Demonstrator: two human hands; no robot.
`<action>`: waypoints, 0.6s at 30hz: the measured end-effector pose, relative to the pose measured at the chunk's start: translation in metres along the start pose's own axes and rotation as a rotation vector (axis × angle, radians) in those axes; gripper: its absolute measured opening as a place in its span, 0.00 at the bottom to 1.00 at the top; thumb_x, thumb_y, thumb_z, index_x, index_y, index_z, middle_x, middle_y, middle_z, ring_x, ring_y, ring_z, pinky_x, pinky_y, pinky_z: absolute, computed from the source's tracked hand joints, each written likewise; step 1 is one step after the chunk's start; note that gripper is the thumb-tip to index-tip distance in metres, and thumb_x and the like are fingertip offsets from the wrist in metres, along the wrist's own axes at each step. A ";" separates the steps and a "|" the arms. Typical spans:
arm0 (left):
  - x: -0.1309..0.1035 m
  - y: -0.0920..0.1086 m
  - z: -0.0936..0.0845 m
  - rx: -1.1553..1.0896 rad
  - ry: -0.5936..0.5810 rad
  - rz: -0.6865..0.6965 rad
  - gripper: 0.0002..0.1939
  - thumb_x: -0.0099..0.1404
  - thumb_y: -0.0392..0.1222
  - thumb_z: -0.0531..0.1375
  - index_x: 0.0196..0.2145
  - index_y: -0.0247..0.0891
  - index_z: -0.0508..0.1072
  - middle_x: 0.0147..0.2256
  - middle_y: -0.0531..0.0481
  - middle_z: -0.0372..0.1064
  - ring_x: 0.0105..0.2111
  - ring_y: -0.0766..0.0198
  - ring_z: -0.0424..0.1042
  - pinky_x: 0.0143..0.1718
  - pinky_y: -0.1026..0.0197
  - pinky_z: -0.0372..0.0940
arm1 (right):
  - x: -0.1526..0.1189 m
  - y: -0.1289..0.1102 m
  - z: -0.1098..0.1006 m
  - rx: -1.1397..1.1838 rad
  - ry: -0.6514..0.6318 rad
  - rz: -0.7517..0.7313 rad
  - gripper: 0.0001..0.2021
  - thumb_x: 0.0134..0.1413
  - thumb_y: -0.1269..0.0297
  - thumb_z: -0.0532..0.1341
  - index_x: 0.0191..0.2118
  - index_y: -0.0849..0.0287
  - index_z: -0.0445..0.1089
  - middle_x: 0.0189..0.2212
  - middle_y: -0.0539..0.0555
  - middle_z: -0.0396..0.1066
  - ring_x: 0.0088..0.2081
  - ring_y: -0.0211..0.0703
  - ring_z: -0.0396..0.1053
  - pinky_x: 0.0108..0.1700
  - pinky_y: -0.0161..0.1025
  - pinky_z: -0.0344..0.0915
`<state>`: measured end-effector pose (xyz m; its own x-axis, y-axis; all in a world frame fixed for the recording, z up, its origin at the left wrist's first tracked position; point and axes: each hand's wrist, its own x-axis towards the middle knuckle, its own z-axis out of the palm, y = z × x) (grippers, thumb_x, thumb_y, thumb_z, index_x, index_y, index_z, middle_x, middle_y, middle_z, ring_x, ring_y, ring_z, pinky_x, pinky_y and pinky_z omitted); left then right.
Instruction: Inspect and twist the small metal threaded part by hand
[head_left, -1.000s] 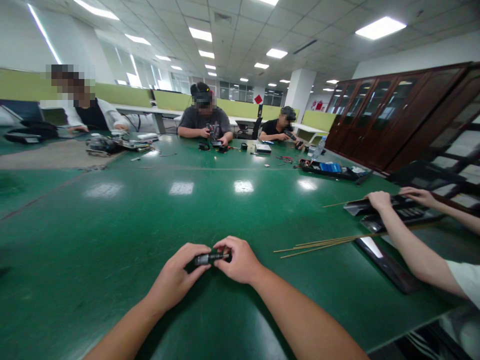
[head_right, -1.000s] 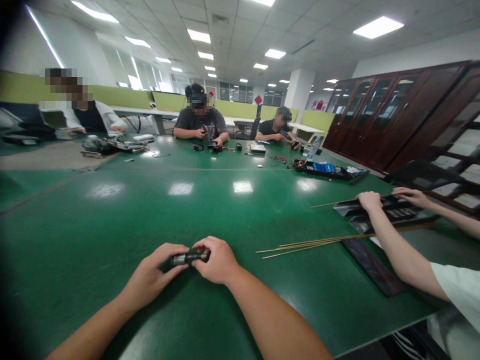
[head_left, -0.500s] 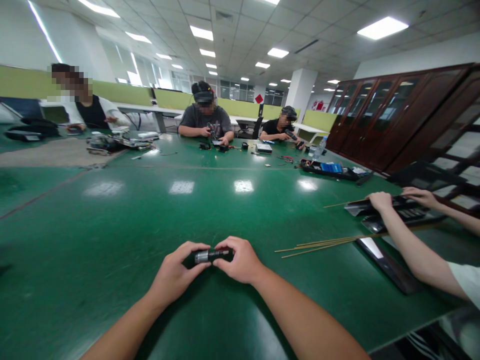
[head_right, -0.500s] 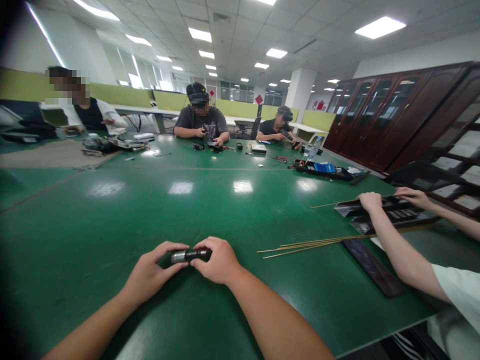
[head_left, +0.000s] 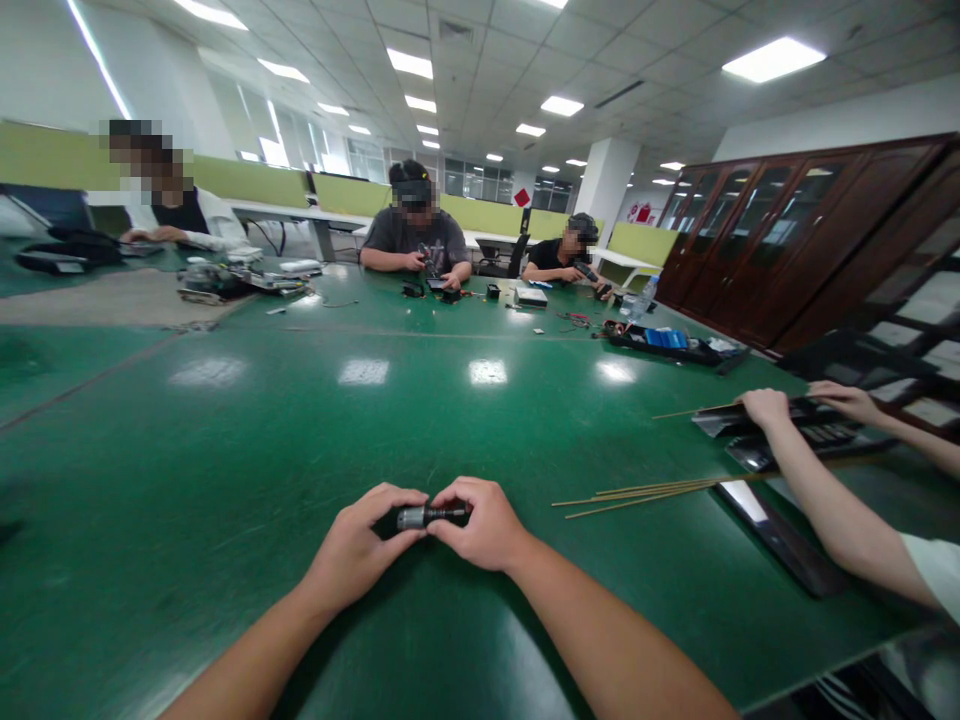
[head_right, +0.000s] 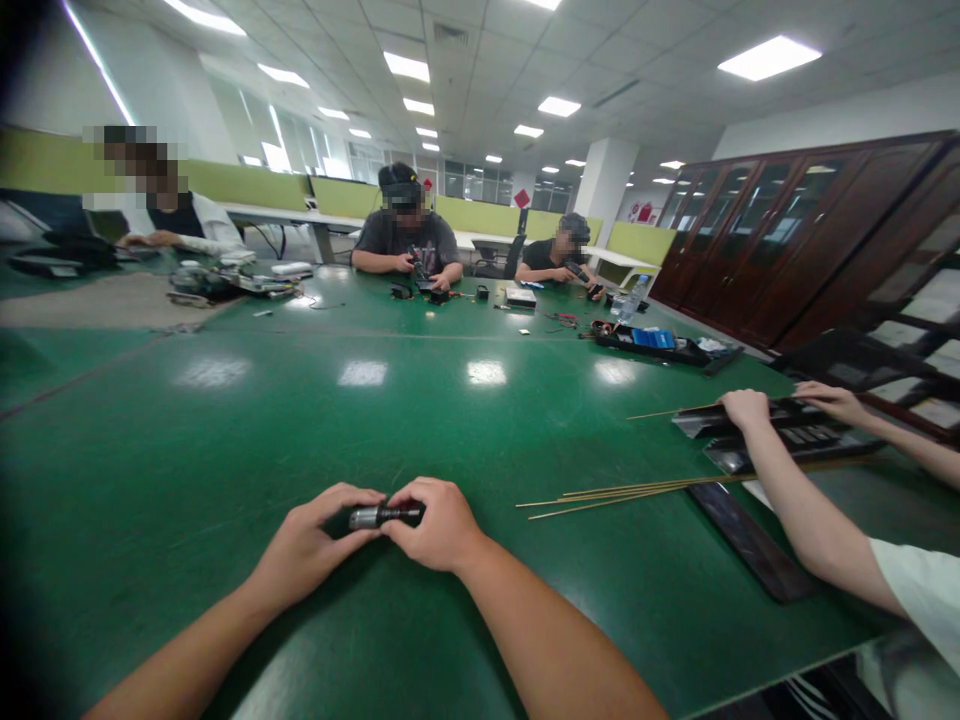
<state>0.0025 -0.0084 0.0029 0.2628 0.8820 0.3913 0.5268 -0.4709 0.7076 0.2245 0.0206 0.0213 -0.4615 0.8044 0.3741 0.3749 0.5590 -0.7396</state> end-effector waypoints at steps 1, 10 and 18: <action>0.000 0.000 0.000 -0.001 -0.002 0.006 0.15 0.65 0.44 0.65 0.50 0.47 0.73 0.46 0.49 0.72 0.47 0.61 0.72 0.49 0.57 0.67 | 0.000 0.000 0.000 0.001 -0.002 -0.003 0.08 0.50 0.65 0.69 0.39 0.56 0.76 0.34 0.50 0.75 0.36 0.40 0.72 0.40 0.35 0.65; -0.001 0.002 -0.001 0.006 0.003 0.009 0.15 0.65 0.44 0.64 0.50 0.46 0.73 0.45 0.49 0.73 0.46 0.61 0.72 0.48 0.58 0.68 | 0.001 0.001 0.001 -0.020 -0.021 0.026 0.07 0.50 0.64 0.69 0.37 0.57 0.77 0.33 0.51 0.76 0.34 0.40 0.72 0.37 0.34 0.64; 0.000 0.002 0.000 0.004 0.012 0.029 0.14 0.64 0.44 0.64 0.48 0.45 0.74 0.44 0.48 0.73 0.45 0.60 0.73 0.47 0.58 0.69 | 0.001 0.000 -0.001 -0.028 -0.036 0.042 0.05 0.50 0.64 0.69 0.35 0.57 0.78 0.32 0.50 0.77 0.33 0.40 0.73 0.37 0.34 0.64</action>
<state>0.0039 -0.0091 0.0041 0.2681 0.8676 0.4188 0.5220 -0.4962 0.6938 0.2251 0.0212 0.0222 -0.4734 0.8197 0.3224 0.4166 0.5309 -0.7380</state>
